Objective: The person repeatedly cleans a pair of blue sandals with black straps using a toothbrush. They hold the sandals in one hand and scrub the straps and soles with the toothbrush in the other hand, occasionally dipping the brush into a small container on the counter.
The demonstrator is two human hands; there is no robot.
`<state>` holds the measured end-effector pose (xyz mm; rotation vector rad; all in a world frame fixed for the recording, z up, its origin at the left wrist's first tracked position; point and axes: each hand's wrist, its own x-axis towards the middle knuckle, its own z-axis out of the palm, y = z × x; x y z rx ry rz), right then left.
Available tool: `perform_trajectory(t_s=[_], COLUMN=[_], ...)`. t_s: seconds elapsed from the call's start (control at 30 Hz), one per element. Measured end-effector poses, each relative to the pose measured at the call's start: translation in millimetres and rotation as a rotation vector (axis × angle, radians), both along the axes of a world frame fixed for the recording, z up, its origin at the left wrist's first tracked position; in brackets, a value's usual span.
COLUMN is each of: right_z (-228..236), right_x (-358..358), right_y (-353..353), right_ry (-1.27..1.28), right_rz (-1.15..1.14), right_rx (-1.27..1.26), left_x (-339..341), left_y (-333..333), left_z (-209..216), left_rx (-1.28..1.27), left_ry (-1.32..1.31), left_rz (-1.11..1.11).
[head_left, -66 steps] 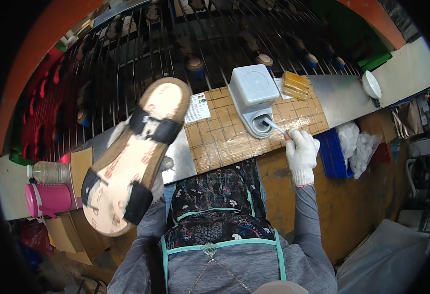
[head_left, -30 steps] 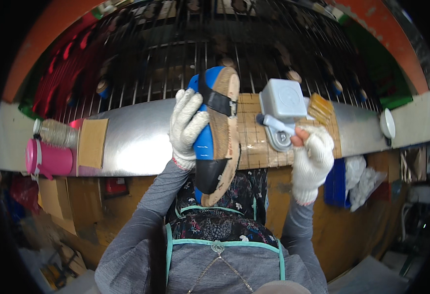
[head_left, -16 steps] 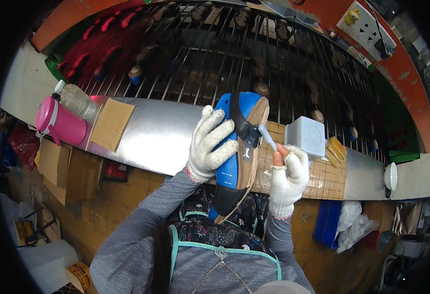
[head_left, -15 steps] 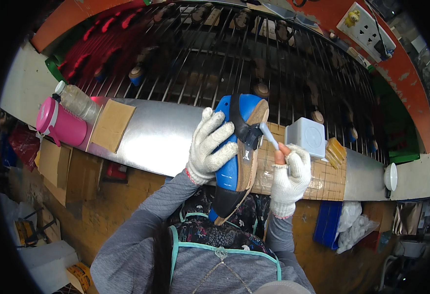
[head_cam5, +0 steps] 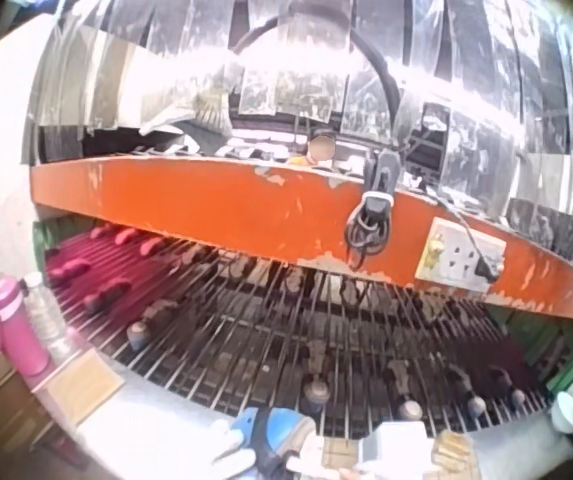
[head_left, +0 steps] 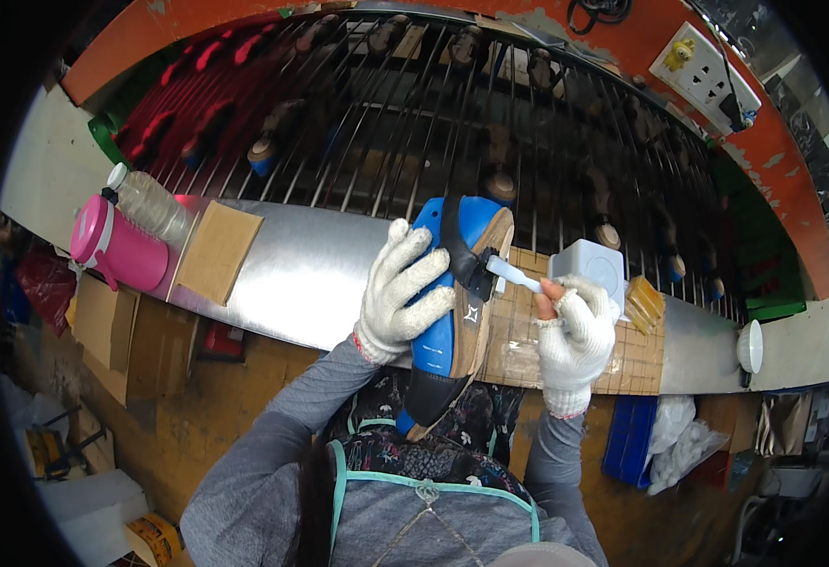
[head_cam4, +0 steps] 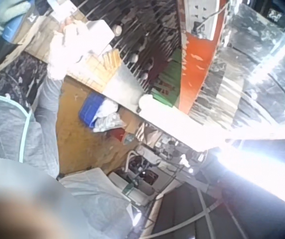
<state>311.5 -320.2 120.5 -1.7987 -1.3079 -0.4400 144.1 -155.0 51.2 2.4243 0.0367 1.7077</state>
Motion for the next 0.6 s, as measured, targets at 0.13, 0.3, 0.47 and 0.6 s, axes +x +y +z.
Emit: perform_trajectory(t_s=[0.13,0.3,0.47,0.6], right_z=[1,5,10,16], right_x=[4,9,10,14], right_y=[-3,-6,-13,-19], right_ry=[-0.011,-0.057,-0.113,-0.155], right_rz=[0.031,0.070,0.101,0.152], right_rx=[-0.024,-0.016,-0.043,-0.073], left_x=[-1,2,-3,-2], left_y=[3,3,3,2], left_z=[4,10,18,22], left_rx=[0.007,0.022,0.030,0.024], left_ry=[0.019,0.003,0.063,0.065], left_rz=[-0.024,-0.042,-0.053,-0.083])
